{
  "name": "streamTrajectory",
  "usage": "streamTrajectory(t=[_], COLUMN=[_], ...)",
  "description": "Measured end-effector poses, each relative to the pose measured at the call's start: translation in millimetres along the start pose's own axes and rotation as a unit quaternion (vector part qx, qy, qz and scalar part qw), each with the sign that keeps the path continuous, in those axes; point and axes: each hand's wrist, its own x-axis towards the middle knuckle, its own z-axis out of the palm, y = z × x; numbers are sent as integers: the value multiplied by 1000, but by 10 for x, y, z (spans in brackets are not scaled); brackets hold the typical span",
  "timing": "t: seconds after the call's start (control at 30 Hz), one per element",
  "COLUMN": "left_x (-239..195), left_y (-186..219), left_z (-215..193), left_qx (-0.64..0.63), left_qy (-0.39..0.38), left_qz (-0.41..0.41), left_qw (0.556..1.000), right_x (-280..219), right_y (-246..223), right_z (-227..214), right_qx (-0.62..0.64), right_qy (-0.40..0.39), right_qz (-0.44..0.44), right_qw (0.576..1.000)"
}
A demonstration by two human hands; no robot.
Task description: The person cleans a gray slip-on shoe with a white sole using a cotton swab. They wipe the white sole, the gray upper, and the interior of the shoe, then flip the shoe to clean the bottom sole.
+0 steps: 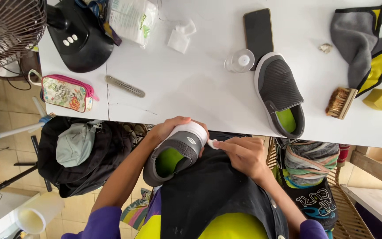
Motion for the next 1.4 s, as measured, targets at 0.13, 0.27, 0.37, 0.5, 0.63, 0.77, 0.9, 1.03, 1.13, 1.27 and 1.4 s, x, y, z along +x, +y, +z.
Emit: streamTrajectory(t=[0.13, 0.27, 0.37, 0.5, 0.63, 0.77, 0.9, 1.03, 1.13, 1.27, 1.4], left_x=[1, 19, 50, -75, -30, 26, 160, 344, 387, 539, 547], left_y=[8, 17, 5, 105, 281, 325, 269, 223, 224, 213, 191], left_z=[46, 80, 50, 190, 214, 134, 74, -104, -111, -191, -92], left_qx=[-10, -27, -33, 43, 212, 258, 274, 305, 336, 327, 278], left_qy=[-7, -21, -25, -40, -126, -169, -176, -163, -153, -118, -106], left_qz=[8, 22, 28, 39, 99, 120, 142, 156, 233, 286, 295], left_qw=[1000, 999, 999, 998, 964, 944, 935, 925, 900, 893, 908], right_x=[46, 116, 113, 169, 120, 164, 226, 239, 261, 235, 261], right_y=[-59, -121, -112, -13, 54, 193, 118, 100, 138, 221, 236], right_z=[-26, -49, -88, -192, -279, -323, -328, -188, -143, -110, -55], right_qx=[-23, -71, -103, -71, 63, 126, 207, 303, 381, 396, 405], right_qy=[0, -12, -22, -45, -19, -7, -26, -35, -42, -44, -15], right_qz=[-33, -59, -59, -48, 92, 174, 201, 235, 277, 327, 367], right_qw=[999, 996, 993, 995, 994, 977, 957, 923, 881, 857, 837])
